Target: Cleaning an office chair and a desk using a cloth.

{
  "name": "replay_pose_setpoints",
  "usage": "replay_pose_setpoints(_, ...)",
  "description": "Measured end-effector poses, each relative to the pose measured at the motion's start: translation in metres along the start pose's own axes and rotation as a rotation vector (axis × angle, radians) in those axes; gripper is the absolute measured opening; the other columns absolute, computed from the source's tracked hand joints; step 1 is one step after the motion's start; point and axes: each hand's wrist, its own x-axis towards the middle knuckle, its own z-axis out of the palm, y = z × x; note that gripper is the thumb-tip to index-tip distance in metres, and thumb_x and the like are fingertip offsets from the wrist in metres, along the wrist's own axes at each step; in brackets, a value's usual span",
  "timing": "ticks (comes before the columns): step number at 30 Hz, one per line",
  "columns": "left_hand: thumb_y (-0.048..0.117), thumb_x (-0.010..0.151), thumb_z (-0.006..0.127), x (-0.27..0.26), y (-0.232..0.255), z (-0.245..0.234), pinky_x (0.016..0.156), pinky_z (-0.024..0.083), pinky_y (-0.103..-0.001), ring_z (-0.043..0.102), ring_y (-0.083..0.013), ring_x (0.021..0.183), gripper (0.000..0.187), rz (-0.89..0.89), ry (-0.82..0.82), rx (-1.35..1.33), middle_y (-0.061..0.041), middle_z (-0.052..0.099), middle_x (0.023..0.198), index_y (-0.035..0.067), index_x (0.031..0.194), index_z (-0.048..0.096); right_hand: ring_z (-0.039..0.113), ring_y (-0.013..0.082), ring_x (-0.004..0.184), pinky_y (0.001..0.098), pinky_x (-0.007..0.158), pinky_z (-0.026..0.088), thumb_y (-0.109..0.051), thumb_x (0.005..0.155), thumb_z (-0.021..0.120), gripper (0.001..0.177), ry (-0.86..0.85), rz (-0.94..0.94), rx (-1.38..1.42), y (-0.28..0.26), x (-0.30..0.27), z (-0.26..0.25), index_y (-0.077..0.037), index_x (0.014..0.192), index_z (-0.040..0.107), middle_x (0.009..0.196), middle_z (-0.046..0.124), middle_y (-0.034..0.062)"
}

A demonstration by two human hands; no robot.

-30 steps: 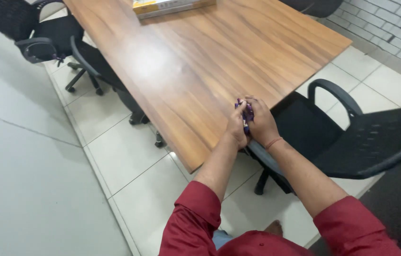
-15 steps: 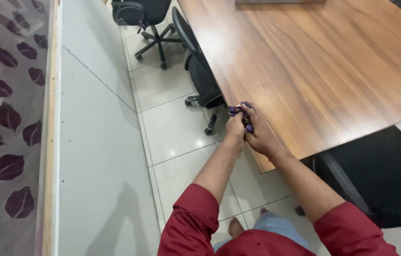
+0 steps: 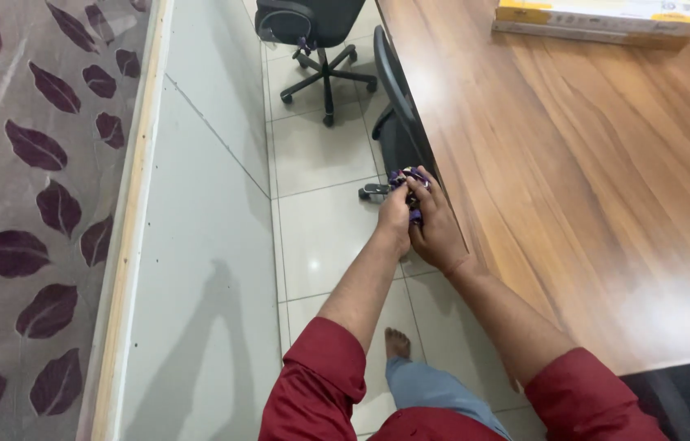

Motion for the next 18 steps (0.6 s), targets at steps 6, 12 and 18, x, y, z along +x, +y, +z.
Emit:
replay_pose_setpoints(6, 0.037, 0.102, 0.051, 0.056, 0.069, 0.036, 0.097, 0.052, -0.038, 0.064, -0.0239, 0.113, 0.045, 0.013, 0.006, 0.209, -0.011, 0.065, 0.125, 0.009, 0.137, 0.053, 0.042, 0.0439, 0.146, 0.0480, 0.122, 0.035, -0.007, 0.095, 0.060, 0.059, 0.065, 0.063, -0.117, 0.049, 0.081, 0.028, -0.006, 0.152, 0.045, 0.161, 0.040, 0.0234)
replay_pose_setpoints(12, 0.031, 0.101, 0.056, 0.095, 0.117, 0.049, 0.103, 0.048, -0.037, 0.061, -0.0221, 0.119, 0.048, 0.149, -0.062, 0.301, -0.010, 0.062, 0.131, 0.008, 0.142, 0.047, 0.042, 0.0431, 0.146, 0.0493, 0.122, 0.032, -0.017, 0.100, 0.060, 0.054, 0.074, 0.088, -0.199, 0.068, 0.149, 0.046, -0.006, 0.151, 0.049, 0.160, 0.043, 0.0224)
replay_pose_setpoints(18, 0.027, 0.101, 0.057, 0.152, 0.151, 0.017, 0.100, 0.050, -0.037, 0.062, -0.0216, 0.115, 0.043, 0.190, -0.077, 0.236, -0.010, 0.063, 0.126, 0.005, 0.138, 0.051, 0.039, 0.0406, 0.148, 0.0495, 0.123, 0.031, -0.016, 0.096, 0.060, 0.058, 0.021, 0.072, -0.272, 0.082, 0.198, 0.083, -0.008, 0.152, 0.050, 0.160, 0.044, 0.0180)
